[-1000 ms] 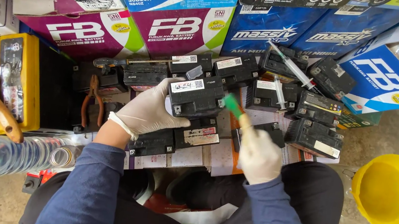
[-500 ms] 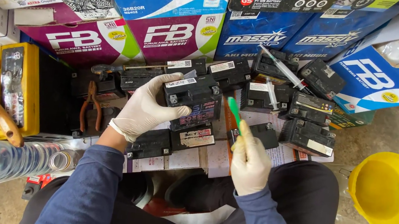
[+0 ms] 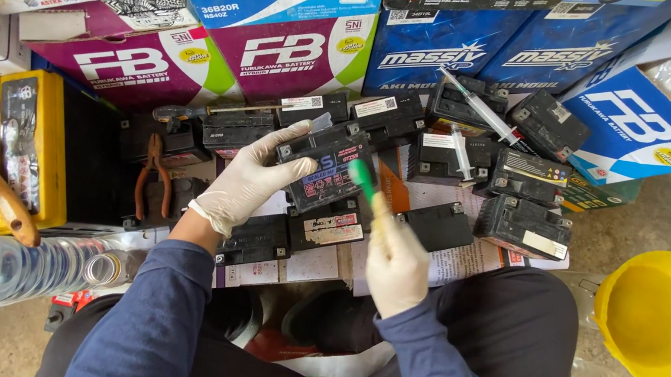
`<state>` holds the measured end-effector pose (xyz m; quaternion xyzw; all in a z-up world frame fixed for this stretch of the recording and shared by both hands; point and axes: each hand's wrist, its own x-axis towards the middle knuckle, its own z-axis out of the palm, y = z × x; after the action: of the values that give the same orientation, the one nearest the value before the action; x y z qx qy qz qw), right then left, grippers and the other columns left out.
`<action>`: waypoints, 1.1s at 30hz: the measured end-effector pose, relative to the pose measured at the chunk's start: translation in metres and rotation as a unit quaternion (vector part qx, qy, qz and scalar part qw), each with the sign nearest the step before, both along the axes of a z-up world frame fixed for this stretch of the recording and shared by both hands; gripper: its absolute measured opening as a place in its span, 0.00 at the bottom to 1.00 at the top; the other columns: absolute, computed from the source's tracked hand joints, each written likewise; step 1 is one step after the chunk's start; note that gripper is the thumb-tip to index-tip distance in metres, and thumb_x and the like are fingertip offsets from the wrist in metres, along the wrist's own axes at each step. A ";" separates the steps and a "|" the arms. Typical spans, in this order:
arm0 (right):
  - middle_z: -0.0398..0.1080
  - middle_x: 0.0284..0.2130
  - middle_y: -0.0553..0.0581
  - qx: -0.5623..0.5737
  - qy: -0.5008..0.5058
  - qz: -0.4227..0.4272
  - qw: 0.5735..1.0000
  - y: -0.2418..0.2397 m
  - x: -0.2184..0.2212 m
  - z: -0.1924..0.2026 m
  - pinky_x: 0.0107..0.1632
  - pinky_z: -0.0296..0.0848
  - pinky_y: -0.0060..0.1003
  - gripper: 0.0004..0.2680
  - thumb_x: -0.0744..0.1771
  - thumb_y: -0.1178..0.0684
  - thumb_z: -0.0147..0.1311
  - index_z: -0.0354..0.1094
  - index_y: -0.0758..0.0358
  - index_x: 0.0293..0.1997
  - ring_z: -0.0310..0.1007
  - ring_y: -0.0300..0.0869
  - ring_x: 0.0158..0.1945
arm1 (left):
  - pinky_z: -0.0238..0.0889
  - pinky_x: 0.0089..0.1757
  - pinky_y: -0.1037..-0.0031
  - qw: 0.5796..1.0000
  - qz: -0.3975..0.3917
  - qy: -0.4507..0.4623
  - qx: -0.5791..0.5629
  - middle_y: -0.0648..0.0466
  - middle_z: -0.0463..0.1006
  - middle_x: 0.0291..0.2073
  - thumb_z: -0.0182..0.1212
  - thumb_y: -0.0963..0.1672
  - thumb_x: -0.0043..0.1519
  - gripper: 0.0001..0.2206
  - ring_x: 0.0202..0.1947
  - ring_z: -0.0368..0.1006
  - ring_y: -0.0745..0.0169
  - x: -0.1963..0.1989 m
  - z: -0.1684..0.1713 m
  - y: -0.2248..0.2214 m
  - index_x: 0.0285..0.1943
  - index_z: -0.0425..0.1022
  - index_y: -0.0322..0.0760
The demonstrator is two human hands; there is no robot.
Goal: Cleaning the top surface and terminals of a lead-acid battery using a toothbrush
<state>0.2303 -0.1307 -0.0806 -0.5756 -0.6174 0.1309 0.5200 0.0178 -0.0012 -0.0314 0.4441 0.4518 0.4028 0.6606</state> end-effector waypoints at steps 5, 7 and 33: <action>0.72 0.25 0.53 -0.003 -0.028 -0.029 0.999 -0.008 -0.029 -0.006 0.33 0.74 0.34 0.12 0.66 0.61 0.57 0.77 0.56 0.54 0.75 0.46 0.28 | 0.77 0.46 0.76 1.000 -0.002 0.008 -0.007 0.50 0.82 0.52 0.71 0.40 0.59 0.27 0.48 0.76 0.69 0.000 0.007 0.001 0.70 0.72 0.42; 0.72 0.24 0.56 -0.008 -0.023 -0.007 1.000 -0.009 -0.032 0.003 0.35 0.76 0.35 0.13 0.66 0.61 0.56 0.77 0.55 0.57 0.76 0.48 0.29 | 0.77 0.46 0.76 1.000 -0.002 0.013 -0.010 0.51 0.82 0.52 0.71 0.40 0.58 0.28 0.47 0.76 0.70 -0.001 0.007 0.002 0.70 0.72 0.43; 0.73 0.26 0.56 -0.003 -0.050 -0.047 0.998 -0.004 -0.003 -0.009 0.36 0.75 0.36 0.16 0.68 0.63 0.53 0.72 0.57 0.63 0.73 0.46 0.27 | 0.81 0.37 0.73 0.998 -0.001 0.005 -0.056 0.51 0.81 0.50 0.72 0.44 0.58 0.27 0.41 0.82 0.66 0.004 0.017 0.000 0.69 0.72 0.42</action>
<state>0.2269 -0.1351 -0.0901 -0.6110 -0.6146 0.0794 0.4927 0.0216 -0.0016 -0.0147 0.4084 0.4765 0.3739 0.6829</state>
